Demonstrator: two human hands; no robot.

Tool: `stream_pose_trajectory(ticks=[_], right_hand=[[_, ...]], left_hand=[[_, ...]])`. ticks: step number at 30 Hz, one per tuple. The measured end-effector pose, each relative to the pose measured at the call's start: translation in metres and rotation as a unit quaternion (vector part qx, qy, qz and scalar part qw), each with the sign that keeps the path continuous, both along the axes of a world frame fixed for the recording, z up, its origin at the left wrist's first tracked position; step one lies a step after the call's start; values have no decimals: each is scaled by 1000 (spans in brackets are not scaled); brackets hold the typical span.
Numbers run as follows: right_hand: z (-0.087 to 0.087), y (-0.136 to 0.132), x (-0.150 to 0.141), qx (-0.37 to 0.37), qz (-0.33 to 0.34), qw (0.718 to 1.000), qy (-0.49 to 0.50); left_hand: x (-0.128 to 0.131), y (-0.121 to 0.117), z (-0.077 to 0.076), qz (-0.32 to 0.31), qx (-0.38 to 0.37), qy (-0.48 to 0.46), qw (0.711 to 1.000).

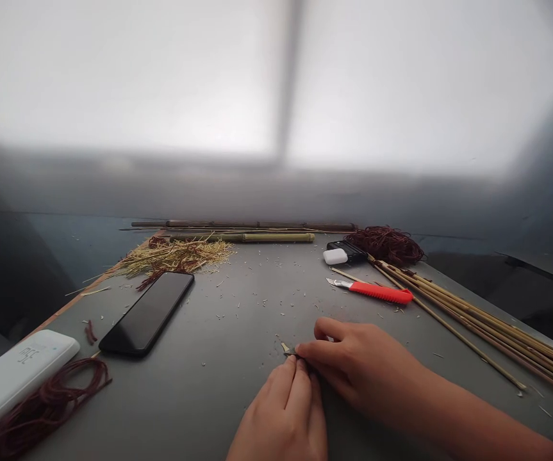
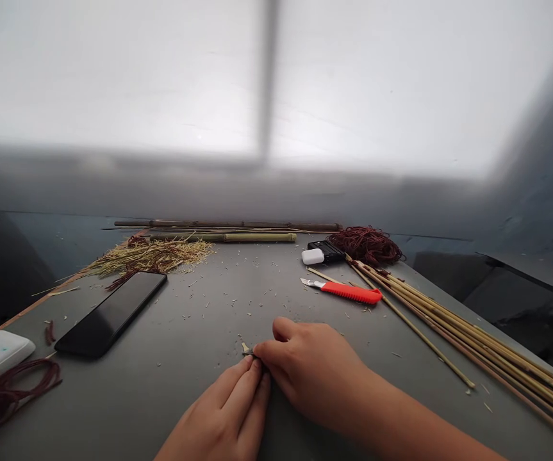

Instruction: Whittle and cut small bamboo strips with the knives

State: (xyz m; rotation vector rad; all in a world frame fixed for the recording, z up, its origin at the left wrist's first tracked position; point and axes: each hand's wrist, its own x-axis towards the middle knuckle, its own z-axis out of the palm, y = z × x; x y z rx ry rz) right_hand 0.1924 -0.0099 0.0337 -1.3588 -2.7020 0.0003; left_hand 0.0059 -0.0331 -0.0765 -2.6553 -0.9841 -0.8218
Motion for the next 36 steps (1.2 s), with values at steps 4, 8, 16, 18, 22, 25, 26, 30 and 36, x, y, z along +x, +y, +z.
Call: stream_pose_trajectory(ticks=[4,8,16,18,22,25,26,30,36], right_hand=[[-6,0,-4,2,-14,1000,26],[-12,1,-9,36,-17,999,25],[-19,7,-9,71,-4,997,24],[-14,7,-7,51,9,999,12],[-6,6,-1,17,14,1000,-2],[-3,3,2,13,14,1000,0],[-3,2,2,14,16,1000,2],[-2,0,1,25,21,999,-7],[-6,0,-4,56,6,998,-20]], left_hand=[[0,-1,2,-2,1,1,1000],[0,-1,6,-8,-13,14,1000],[-2,-6,6,3,12,26,1000],[-4,-6,4,-5,29,42,999],[-8,-3,0,-13,27,60,998],[-9,-3,-1,-8,9,50,999],[-9,-3,0,-8,9,45,999],[-5,-6,2,-5,31,24,999],[-2,-6,9,2,14,10,1000]])
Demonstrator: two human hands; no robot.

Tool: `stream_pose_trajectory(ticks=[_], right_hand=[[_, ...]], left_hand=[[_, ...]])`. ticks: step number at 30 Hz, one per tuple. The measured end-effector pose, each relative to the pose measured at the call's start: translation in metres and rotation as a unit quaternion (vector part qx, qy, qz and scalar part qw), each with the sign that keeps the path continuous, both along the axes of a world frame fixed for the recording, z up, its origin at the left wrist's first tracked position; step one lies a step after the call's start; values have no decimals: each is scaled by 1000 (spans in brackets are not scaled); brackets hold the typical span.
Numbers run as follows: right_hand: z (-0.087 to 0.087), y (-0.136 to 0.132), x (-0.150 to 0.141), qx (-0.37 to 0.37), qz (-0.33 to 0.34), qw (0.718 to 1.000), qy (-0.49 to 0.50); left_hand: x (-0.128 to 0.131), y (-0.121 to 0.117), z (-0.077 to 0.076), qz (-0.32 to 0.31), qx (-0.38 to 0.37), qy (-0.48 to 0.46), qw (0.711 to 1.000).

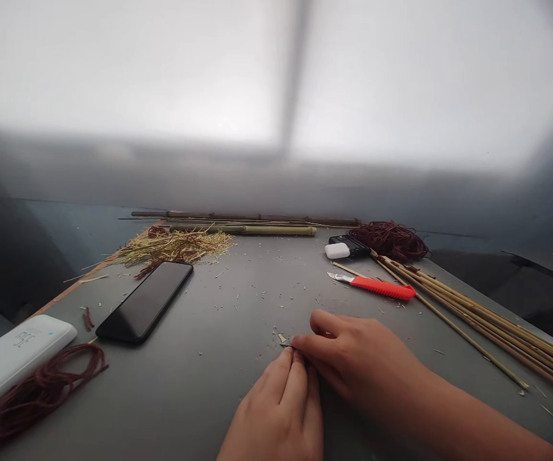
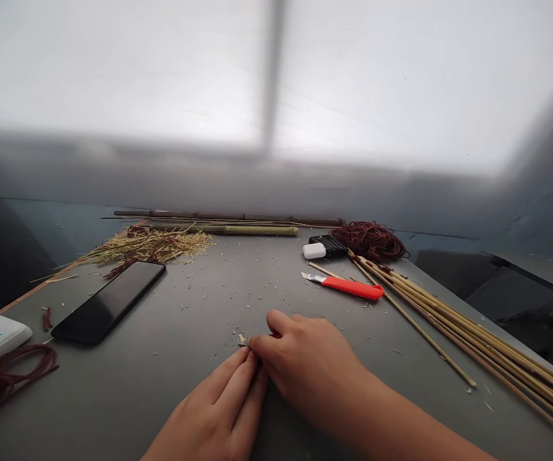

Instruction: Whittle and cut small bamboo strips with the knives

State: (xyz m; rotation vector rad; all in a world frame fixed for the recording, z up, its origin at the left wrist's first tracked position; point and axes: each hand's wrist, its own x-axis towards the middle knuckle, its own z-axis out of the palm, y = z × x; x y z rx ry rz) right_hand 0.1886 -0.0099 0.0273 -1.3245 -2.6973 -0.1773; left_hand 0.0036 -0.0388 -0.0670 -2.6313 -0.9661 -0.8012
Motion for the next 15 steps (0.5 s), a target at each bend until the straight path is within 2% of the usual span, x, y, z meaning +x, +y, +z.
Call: stream_pose_trajectory(ticks=[5,8,12,15], right_hand=[[-2,-4,-5,10,-9,1000,-7],[-1,-4,-10,5,-26,1000,-14],[1,2,-15,-11,-32,999,-30],[3,5,-13,-18,-33,999,-21]], left_hand=[[1,3,15,-16,39,-7,999],[1,2,18,-24,26,1,999],[2,-2,7,-37,-14,7,999],[1,-4,-3,-27,-1,-11,1000]])
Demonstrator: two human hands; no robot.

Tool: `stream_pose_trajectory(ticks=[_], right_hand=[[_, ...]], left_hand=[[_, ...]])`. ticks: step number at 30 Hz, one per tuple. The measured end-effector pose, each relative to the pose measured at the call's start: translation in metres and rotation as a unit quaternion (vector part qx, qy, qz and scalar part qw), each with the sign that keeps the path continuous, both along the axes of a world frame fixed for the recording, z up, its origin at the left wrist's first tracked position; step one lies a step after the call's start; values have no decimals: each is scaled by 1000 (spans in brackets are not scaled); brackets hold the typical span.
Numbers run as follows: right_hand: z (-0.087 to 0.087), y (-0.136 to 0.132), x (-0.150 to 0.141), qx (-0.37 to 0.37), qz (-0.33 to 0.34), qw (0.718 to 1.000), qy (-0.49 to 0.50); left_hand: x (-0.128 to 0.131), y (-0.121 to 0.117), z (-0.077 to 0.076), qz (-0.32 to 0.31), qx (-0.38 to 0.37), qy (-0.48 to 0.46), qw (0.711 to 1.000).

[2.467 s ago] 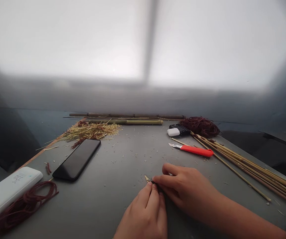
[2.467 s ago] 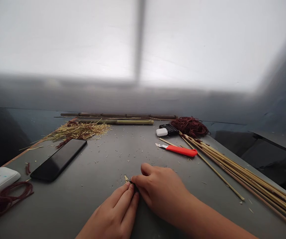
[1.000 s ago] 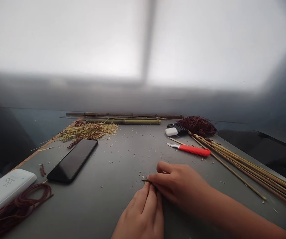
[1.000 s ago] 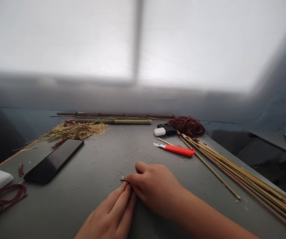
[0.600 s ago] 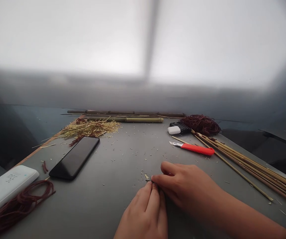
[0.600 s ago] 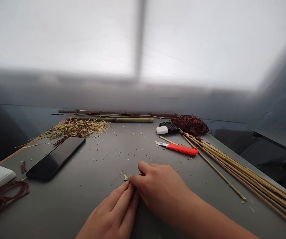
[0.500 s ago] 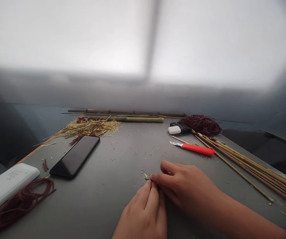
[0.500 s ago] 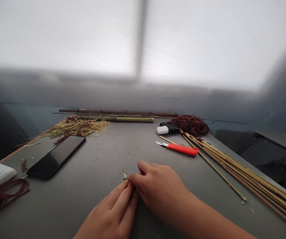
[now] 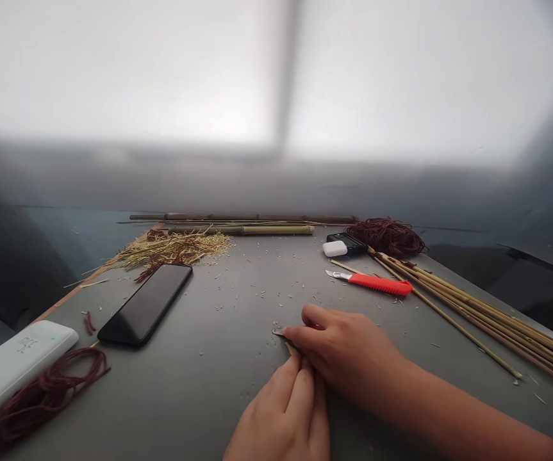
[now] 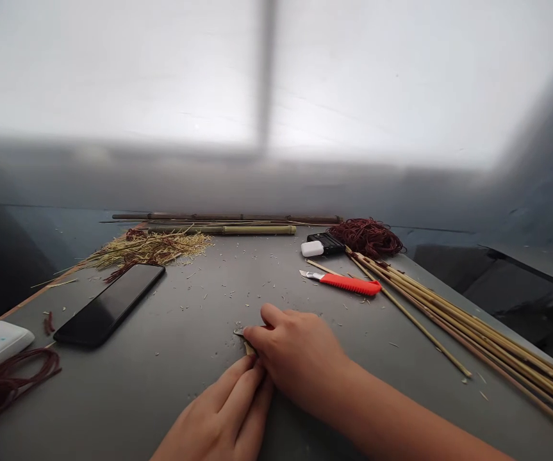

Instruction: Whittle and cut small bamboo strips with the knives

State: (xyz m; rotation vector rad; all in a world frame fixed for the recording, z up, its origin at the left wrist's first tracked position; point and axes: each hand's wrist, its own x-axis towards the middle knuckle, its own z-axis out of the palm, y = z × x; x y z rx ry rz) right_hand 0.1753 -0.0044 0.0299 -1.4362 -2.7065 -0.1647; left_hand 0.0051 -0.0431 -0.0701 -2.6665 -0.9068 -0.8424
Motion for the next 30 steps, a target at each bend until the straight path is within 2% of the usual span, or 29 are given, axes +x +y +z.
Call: stream_pose_trajectory(ticks=[4,7,9,17,23,30], right_hand=[[7,-4,11,-39,5,999,22],[10,-9,19,-61,15,997,34],[9,-11,21,-59,19,997,35],[-10,-13,15,37,39,998,44],[-17,-10,14,80,52,993,64],[-20,-9,11,94,43,993,58]], left_hand=[[0,1,1,18,69,-15,997],[0,2,8,10,136,12,991],[0,2,9,4,151,31,988],[-2,1,-7,13,50,25,998],[-1,3,4,18,54,41,998],[1,7,14,9,78,61,995]])
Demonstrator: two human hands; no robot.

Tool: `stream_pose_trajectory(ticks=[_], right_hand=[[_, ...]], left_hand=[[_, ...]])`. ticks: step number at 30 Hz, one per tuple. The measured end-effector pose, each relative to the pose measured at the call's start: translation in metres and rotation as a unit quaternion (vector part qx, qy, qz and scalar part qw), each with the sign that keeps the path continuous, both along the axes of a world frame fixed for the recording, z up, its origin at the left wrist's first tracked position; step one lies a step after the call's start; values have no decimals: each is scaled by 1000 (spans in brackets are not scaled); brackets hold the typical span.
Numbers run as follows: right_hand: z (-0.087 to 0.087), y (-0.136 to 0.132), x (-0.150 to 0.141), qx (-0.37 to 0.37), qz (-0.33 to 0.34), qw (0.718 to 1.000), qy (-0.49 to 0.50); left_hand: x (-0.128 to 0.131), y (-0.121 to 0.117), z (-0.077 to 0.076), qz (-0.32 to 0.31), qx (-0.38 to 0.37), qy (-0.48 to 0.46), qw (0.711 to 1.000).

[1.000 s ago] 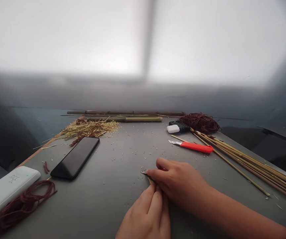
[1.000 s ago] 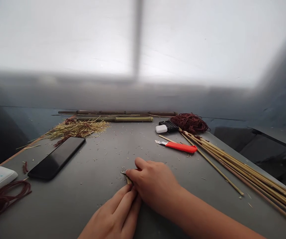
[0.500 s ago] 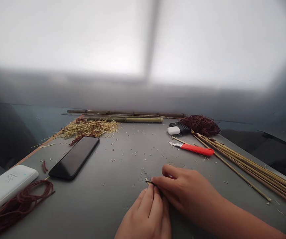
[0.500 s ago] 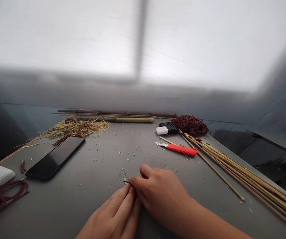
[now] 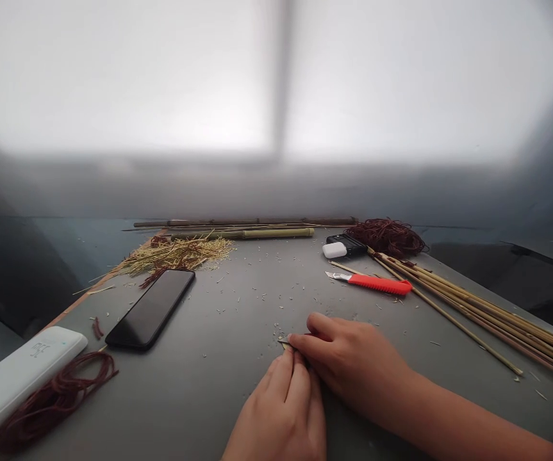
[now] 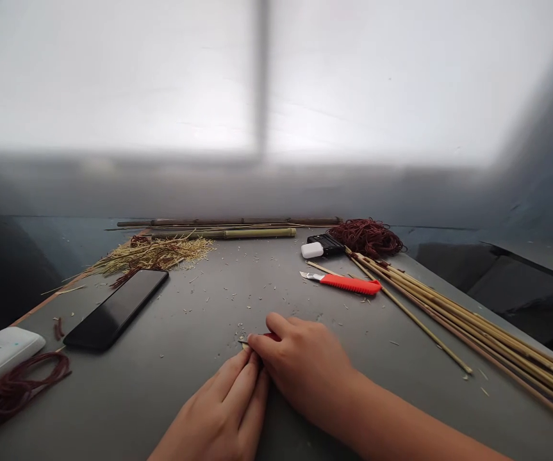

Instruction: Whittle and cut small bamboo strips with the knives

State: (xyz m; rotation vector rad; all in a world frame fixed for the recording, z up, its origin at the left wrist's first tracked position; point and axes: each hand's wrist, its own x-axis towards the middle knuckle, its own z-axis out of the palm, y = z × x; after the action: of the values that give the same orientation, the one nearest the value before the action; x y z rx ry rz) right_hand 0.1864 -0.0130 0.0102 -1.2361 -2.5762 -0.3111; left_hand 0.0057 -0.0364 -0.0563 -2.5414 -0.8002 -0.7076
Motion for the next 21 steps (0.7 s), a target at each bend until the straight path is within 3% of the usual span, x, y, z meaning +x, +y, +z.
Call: stream_pose_trajectory(ticks=[6,14,21], right_hand=[[-1,7,-8,-14,-29,999,-15],[16,2,0,-95,-12,995,-7],[13,6,-6,-54,-14,998,-26]], left_hand=[[2,-1,6,6,25,4,1000],[3,2,5,7,50,-13,999],[2,-1,6,3,-21,13,1000]])
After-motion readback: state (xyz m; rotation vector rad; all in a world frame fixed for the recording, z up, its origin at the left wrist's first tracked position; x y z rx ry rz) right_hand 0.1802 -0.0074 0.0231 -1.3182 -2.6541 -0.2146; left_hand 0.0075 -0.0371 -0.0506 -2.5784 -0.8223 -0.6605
